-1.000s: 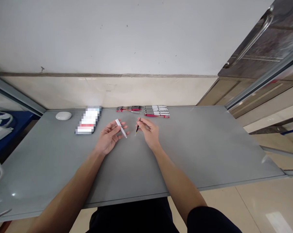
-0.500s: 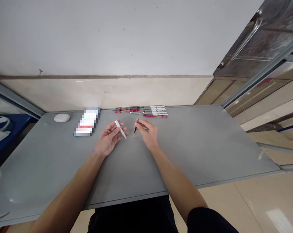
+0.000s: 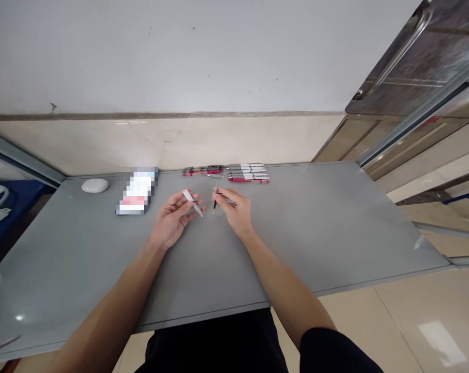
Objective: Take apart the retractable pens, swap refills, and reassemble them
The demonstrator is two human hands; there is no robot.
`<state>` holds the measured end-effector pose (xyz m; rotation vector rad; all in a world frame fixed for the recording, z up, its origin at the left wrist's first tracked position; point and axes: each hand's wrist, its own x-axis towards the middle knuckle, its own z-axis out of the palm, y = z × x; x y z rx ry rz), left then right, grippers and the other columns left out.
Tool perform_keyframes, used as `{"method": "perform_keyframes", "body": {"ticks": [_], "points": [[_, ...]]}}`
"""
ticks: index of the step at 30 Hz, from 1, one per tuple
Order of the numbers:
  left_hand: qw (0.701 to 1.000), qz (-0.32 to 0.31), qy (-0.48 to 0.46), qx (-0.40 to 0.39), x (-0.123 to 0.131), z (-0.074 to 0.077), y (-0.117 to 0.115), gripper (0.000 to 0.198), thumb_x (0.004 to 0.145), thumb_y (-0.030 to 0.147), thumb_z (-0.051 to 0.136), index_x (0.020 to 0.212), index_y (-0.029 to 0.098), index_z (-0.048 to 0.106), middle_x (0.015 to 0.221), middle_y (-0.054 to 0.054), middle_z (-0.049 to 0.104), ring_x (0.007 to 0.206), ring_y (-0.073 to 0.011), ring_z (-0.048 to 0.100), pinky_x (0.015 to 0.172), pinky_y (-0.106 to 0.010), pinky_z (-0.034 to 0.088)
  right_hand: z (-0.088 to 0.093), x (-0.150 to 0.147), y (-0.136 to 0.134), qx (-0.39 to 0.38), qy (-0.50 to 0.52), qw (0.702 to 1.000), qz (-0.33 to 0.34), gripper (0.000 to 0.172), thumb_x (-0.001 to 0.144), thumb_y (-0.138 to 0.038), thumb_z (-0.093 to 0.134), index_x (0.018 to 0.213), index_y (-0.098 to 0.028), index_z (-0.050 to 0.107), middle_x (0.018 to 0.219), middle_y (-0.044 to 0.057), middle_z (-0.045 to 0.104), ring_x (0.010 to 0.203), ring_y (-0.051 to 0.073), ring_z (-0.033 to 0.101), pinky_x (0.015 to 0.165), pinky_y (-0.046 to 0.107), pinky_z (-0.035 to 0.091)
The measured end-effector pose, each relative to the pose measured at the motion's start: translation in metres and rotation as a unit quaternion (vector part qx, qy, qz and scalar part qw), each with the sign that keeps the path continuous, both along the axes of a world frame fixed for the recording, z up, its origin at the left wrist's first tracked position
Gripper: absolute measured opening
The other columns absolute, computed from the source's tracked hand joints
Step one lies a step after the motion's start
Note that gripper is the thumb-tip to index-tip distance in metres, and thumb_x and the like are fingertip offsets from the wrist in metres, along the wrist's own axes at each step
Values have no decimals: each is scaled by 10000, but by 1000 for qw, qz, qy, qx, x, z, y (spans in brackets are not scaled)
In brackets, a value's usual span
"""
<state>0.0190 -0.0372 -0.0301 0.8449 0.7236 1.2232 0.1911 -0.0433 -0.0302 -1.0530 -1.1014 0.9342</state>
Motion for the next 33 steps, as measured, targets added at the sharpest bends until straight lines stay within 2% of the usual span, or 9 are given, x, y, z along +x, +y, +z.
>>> {"method": "perform_keyframes", "body": {"ticks": [6,12,19,26,33], "points": [[1000,-5,17,2,1,2,-1,335,730,202,760,1055,222,682,1070,-58,701,994,-230,658,935,-436,500,3,-1,-1,1,4,1000,8,221,770,-419,655,920,-276,731,930,10,694,799,179,671,760,374,599],[1000,2,15,-5,1,2,-1,336,725,204,762,1050,216,677,1056,-57,701,985,-244,664,920,-467,508,2,0,-1,-8,14,1000,9,227,761,-418,668,927,-278,733,918,12,695,790,184,674,739,383,602],[1000,-19,23,-6,2,2,-3,351,768,233,728,1104,211,629,1119,-76,673,992,-246,661,852,-452,556,1,3,2,-70,60,995,29,285,701,-425,724,933,-260,724,806,0,681,701,167,662,672,394,612],[999,-5,26,-30,3,0,1,338,767,252,733,1078,201,612,1054,-64,685,874,-212,692,827,-447,567,-2,11,9,-124,124,984,35,344,676,-439,743,954,-239,708,867,16,671,710,157,659,627,349,605],[999,-5,37,-32,0,4,1,328,789,247,710,1097,205,605,1034,-53,668,891,-206,675,797,-430,579,-4,13,10,-135,123,982,51,355,704,-448,721,988,-236,691,901,20,672,730,151,654,648,335,593]]}}
